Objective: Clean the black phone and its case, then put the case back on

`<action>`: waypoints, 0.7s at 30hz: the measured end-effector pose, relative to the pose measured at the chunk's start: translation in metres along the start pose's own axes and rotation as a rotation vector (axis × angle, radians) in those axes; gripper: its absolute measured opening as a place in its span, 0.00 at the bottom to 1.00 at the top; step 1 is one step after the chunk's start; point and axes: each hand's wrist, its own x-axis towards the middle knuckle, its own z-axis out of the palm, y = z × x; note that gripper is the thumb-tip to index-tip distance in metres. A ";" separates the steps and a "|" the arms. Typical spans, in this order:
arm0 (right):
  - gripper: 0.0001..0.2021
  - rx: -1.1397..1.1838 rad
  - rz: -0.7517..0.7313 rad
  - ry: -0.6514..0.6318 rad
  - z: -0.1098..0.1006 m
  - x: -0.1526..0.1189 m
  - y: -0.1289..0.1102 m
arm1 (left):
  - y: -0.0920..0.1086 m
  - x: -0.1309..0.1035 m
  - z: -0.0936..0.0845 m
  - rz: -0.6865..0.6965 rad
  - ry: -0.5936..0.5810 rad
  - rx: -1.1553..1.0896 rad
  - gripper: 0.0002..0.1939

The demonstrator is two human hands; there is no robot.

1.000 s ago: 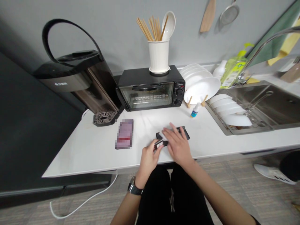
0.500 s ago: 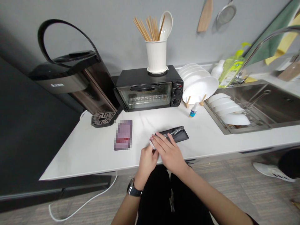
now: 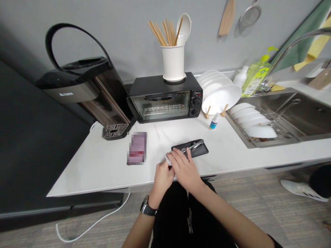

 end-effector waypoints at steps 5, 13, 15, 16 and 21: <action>0.22 -0.058 0.259 0.080 -0.016 0.007 0.067 | 0.019 0.008 -0.011 0.010 0.061 -0.065 0.12; 0.24 -0.014 0.022 0.264 -0.012 0.057 0.068 | 0.045 0.092 -0.008 0.277 0.032 0.088 0.08; 0.24 -0.060 -0.115 0.270 -0.007 0.069 0.078 | 0.038 0.108 -0.001 0.288 0.063 0.098 0.07; 0.24 -0.084 -0.159 0.291 -0.004 0.075 0.089 | 0.035 0.113 0.001 0.291 0.080 0.098 0.08; 0.22 -0.111 -0.050 0.443 0.011 0.097 0.151 | 0.027 0.122 0.004 0.293 0.199 -0.029 0.11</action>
